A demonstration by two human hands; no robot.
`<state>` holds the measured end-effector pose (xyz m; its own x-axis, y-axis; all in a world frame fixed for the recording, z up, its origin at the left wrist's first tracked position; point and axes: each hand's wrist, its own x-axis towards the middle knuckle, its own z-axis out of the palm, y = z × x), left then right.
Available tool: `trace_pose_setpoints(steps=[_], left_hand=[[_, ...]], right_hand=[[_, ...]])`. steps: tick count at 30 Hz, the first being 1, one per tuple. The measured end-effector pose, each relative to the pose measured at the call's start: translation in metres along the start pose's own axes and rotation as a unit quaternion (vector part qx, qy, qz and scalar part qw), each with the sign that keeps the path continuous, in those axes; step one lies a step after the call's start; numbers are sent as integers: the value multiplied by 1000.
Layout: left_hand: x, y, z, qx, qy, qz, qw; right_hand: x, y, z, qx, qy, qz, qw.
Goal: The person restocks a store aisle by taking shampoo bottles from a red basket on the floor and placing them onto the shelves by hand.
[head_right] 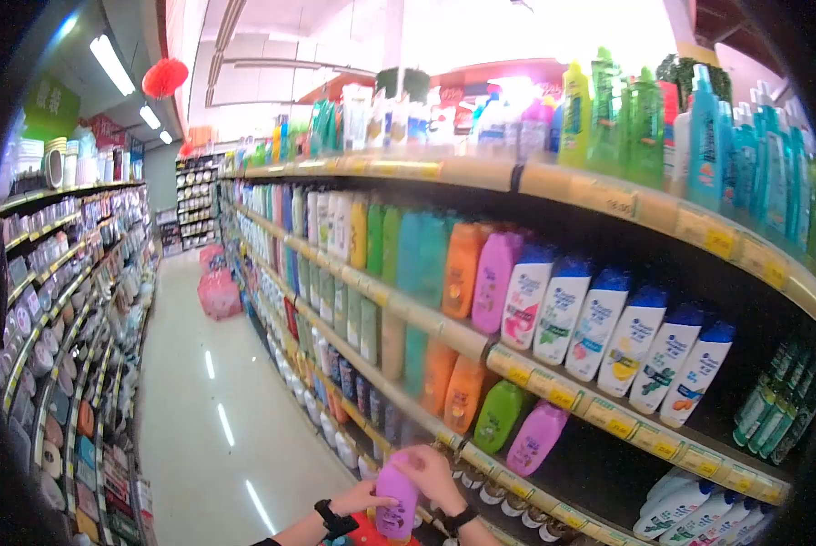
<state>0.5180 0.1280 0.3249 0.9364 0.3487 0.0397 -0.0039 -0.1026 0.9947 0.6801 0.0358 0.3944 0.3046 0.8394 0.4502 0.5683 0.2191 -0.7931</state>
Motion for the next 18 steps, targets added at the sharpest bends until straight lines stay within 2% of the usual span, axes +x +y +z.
trace_pose_setpoints(steps=[3,5,6,8,11,12,13,15,17,18], left_hand=[[21,-1,16,100,-6,-6,995],[30,3,31,124,0,-6,992],[33,9,40,96,17,2,995],[36,38,63,13,29,23,999],[60,34,80,6,30,50,998],[63,47,90,-35,20,43,998],[69,49,92,-21,-3,71,997],[80,57,104,6,-16,64,998],[85,70,118,-16,-38,42,998],[86,76,125,-36,-51,23,998]], right_hand=[[-15,4,-20,-17,20,6,1000],[-29,9,-32,-78,62,-44,994],[-37,2,-45,-112,32,-19,993],[-50,7,-58,-91,46,1,995],[-70,17,-78,-42,32,46,998],[-76,21,-83,-32,44,37,998],[-84,23,-89,-22,56,27,998],[-94,15,-105,-21,51,52,997],[-104,3,-119,-32,48,17,998],[-111,7,-126,-59,46,46,996]])
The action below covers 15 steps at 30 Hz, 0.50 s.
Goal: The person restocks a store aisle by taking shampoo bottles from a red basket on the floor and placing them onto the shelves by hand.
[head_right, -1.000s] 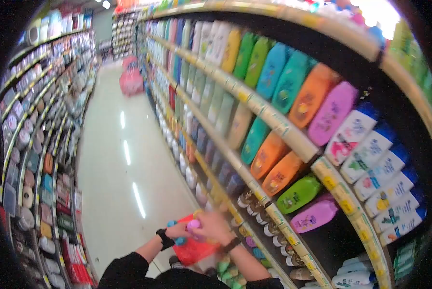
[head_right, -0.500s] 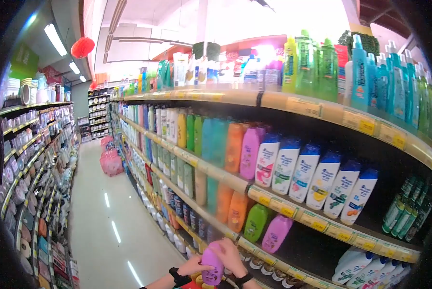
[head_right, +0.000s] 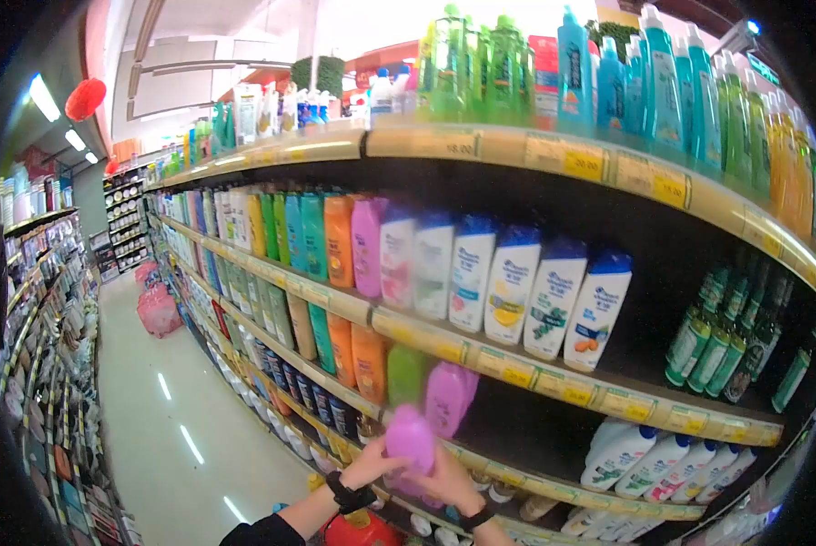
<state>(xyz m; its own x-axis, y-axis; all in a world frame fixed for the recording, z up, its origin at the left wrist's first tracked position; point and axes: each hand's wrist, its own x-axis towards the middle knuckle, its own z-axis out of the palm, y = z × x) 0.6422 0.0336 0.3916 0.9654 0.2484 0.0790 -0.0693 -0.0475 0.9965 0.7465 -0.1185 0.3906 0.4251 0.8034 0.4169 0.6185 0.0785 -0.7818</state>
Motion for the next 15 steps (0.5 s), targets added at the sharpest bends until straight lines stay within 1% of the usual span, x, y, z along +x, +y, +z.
trace_pose_setpoints(steps=[1,3,4,5,6,7,8,9,10,11,13,14,15], left_hand=[[2,5,7,3,-20,27,999],[11,1,21,121,-15,96,988],[15,3,27,120,-22,92,988],[20,6,33,129,-40,70,988],[23,8,39,139,-58,49,987],[28,6,46,139,-65,48,987],[36,1,51,124,-62,70,988],[43,-1,56,110,-58,91,988],[51,-2,60,138,-53,146,978],[55,-4,63,139,-57,147,978],[62,5,69,230,-5,242,943],[66,5,72,207,-19,220,953],[69,6,74,211,-25,222,952]], right_hand=[[-7,6,-8,-28,-3,29,999],[-17,7,-25,-71,-13,62,995],[-21,8,-32,-114,9,30,993],[-26,13,-38,-114,13,36,993],[-29,19,-43,-148,48,19,988],[-31,22,-47,-182,82,1,980],[-34,22,-51,-177,97,38,979],[-34,23,-56,-178,101,41,978],[-34,25,-60,-179,128,17,975],[-34,26,-64,-179,157,-7,971],[-31,28,-71,-202,171,4,964],[-28,28,-74,-208,190,-14,959],[-26,27,-78,-215,209,-31,953]])
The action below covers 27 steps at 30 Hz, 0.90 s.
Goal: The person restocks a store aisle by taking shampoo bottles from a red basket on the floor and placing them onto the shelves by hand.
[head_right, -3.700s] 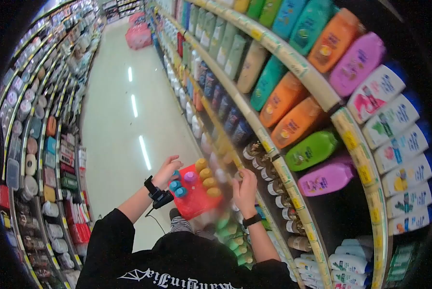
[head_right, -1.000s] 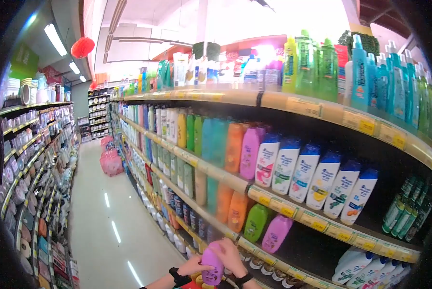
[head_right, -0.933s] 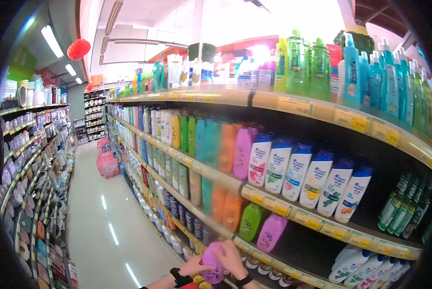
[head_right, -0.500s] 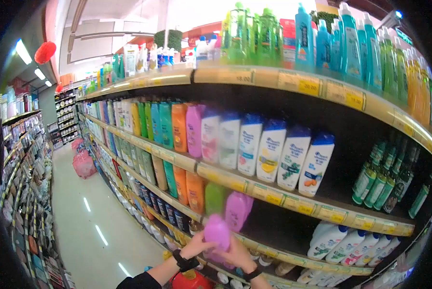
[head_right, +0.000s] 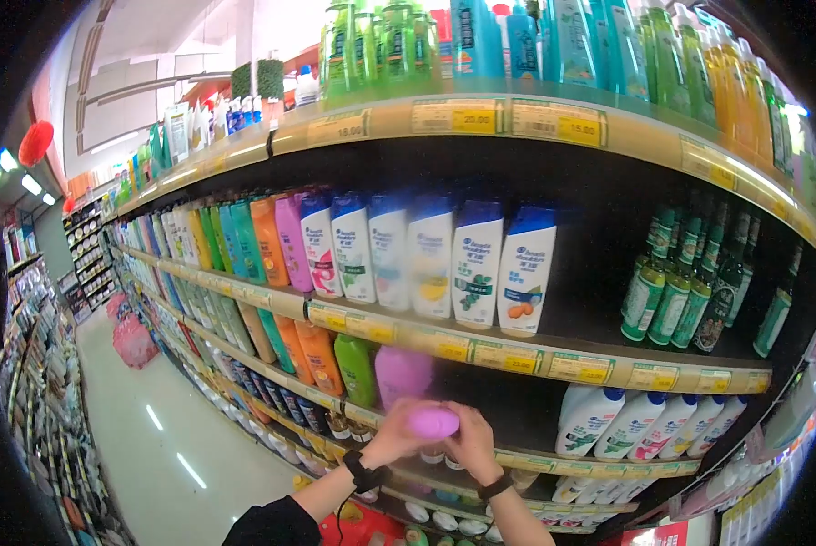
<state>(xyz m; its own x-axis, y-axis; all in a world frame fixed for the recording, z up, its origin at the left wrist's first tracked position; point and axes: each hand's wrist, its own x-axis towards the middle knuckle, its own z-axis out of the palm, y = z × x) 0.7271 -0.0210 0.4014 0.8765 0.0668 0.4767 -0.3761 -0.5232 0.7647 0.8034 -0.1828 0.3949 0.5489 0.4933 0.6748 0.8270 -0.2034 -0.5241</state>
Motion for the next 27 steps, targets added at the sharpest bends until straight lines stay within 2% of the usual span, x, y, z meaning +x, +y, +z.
trace_pose_setpoints(steps=[4,6,8,10,11,14,15,18,23,27], left_hand=[[6,-17,14,71,2,3,997],[7,-23,21,-6,13,-17,1000],[5,-25,21,-6,-2,-18,1000],[1,-32,22,-75,11,-23,997],[3,-43,22,-108,-13,-21,994],[1,-27,11,-46,-20,-1,999],[-4,-33,11,-36,-24,-27,999],[-6,-51,13,-55,-20,-37,998],[-8,-47,3,-27,-22,-73,997],[-11,-56,3,-56,-36,-99,993]], right_hand=[[-1,16,8,2,-1,42,999],[-5,26,18,21,10,69,997],[-6,32,25,42,16,98,994],[-1,27,26,1,2,144,990],[3,22,25,-1,3,152,988],[5,29,40,-13,13,190,982],[9,28,40,21,-8,201,979],[14,28,43,101,-26,211,972],[17,18,40,146,-38,228,962],[13,28,45,170,-42,218,960]])
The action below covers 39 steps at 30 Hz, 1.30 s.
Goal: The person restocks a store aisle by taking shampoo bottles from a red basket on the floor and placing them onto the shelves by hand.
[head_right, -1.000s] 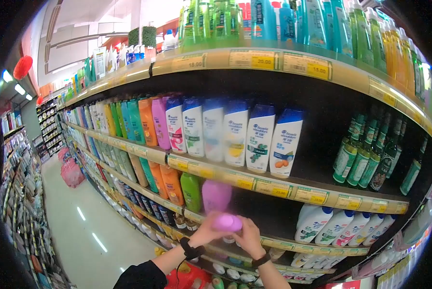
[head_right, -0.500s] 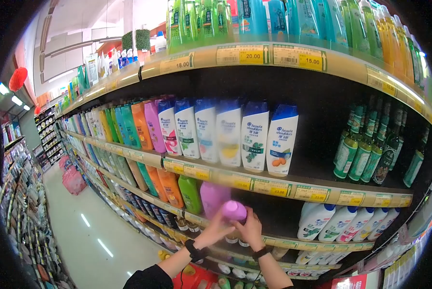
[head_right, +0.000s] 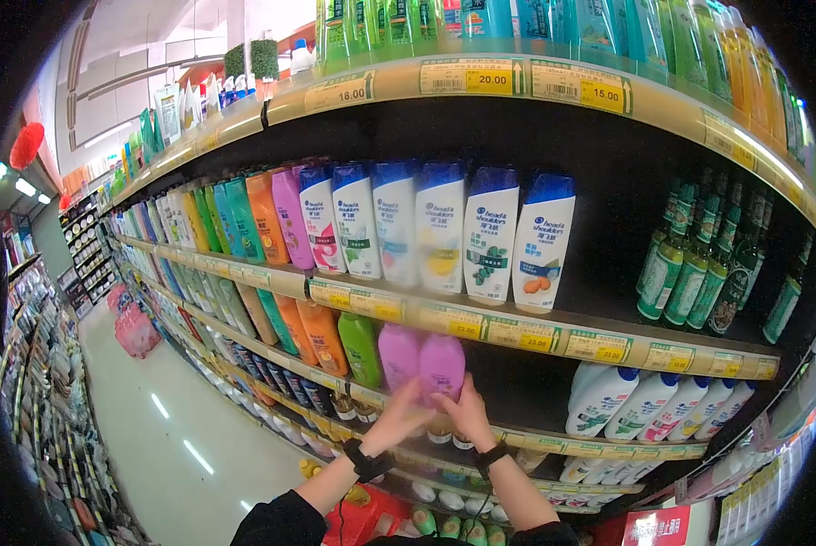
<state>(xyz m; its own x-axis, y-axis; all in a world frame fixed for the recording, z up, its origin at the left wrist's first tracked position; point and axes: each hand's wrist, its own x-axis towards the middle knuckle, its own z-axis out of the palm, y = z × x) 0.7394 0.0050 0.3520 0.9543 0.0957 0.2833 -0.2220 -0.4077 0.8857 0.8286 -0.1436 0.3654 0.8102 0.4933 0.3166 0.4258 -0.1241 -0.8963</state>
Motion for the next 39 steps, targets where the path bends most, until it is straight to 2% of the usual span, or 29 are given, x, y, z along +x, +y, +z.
trace_pose_setpoints(steps=[3,5,7,8,10,15,17,18,20,26,28,35,38,39], left_hand=[[-2,-3,1,-51,-7,-6,999],[-5,-8,2,-88,-16,-47,995],[-9,-4,5,-107,-14,-71,992],[-10,-3,5,-126,-12,-97,987],[-9,-6,6,-128,-27,-89,987],[-11,-11,4,-135,-57,-64,987],[-13,-7,0,-95,-63,-71,991],[-13,-12,1,-96,-60,-73,991],[-11,-25,5,-43,-41,6,998],[-16,-14,7,-30,-18,-8,999],[-16,-11,6,-25,-9,-11,1000],[-15,-22,10,-18,4,2,1000],[-14,-38,15,-123,29,-65,990],[-14,-37,14,-158,84,-71,981]], right_hand=[[2,9,0,23,-29,-11,999],[2,10,-1,42,-43,-18,998],[0,4,-2,29,-53,42,997],[0,4,-2,28,-52,41,997],[0,9,0,21,-44,14,999],[3,19,1,20,-55,28,998],[1,16,2,14,-50,30,998],[0,13,3,-6,-36,36,999],[-2,10,5,-26,-24,45,998],[-2,10,5,-36,-18,44,998],[-3,12,7,-48,11,-13,999],[-6,17,12,-98,39,-27,994],[-7,15,14,-113,56,-30,992],[-8,12,14,-121,59,-25,991]])
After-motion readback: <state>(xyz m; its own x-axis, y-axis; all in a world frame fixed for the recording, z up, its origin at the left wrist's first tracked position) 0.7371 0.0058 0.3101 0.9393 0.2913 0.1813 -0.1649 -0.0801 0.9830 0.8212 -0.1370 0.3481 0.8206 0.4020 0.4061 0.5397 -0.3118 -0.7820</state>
